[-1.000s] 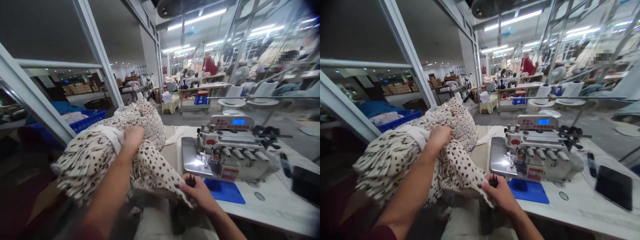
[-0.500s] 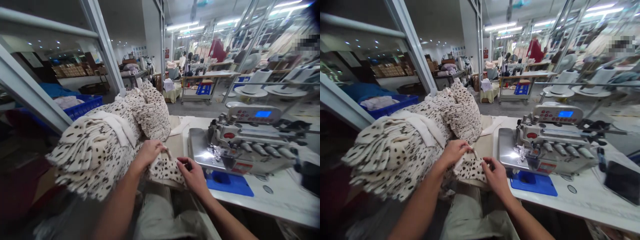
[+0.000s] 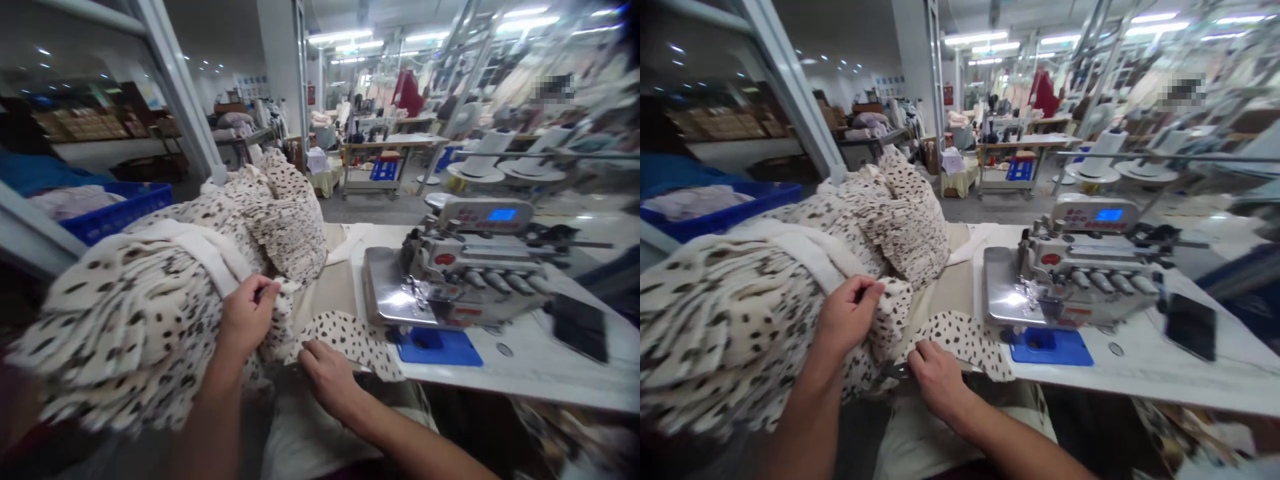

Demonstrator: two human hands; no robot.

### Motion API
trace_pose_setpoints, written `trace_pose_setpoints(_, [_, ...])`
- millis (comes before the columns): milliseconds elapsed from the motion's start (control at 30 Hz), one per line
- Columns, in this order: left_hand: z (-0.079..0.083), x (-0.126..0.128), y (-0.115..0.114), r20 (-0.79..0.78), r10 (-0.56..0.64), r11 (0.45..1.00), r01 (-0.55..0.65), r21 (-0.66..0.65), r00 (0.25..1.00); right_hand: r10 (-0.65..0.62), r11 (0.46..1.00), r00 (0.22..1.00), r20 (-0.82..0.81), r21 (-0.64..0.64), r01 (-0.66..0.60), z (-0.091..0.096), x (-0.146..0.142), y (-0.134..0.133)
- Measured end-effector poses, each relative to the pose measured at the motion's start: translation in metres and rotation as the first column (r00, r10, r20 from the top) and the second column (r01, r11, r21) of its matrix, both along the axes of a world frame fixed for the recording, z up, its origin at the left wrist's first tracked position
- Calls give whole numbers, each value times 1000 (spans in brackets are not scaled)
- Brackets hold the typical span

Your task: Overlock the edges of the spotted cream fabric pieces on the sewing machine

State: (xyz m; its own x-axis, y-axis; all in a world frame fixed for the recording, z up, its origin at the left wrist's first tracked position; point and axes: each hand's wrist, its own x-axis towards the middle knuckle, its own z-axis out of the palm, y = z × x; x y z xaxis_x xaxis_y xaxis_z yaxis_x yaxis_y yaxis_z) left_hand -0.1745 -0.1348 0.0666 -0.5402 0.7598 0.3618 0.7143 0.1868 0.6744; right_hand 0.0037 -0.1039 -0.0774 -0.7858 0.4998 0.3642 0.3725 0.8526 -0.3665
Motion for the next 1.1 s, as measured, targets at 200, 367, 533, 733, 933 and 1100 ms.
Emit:
trace_pose_setpoints(200, [-26, 5, 4, 238, -56, 971, -3, 238, 970, -502, 687, 798, -332, -713, 135, 4, 25, 5])
trace_pose_setpoints(367, [-36, 23, 13, 417, -317, 941, 339, 23, 852, -668, 410, 643, -375, -906, -102, 20, 36, 13])
trace_pose_setpoints(533, [-37, 50, 21, 572, -416, 830, 552, -77, 706, -739, 227, 573, -355, -931, -284, 27, 49, 21])
trace_pose_setpoints(733, [-35, 72, 31, 402, -562, 730, 662, -170, 723, -731, 235, 564, -384, -918, -320, 32, 62, 30])
trace_pose_setpoints(933, [-39, 75, 48, 208, -723, 590, 745, -312, 659, -729, 328, 529, -435, -900, -289, 34, 62, 32])
trace_pose_setpoints(1100, [-56, 66, 67, 53, -632, 685, 589, -428, 773, -609, 670, 562, -560, -742, -15, 22, 85, 12])
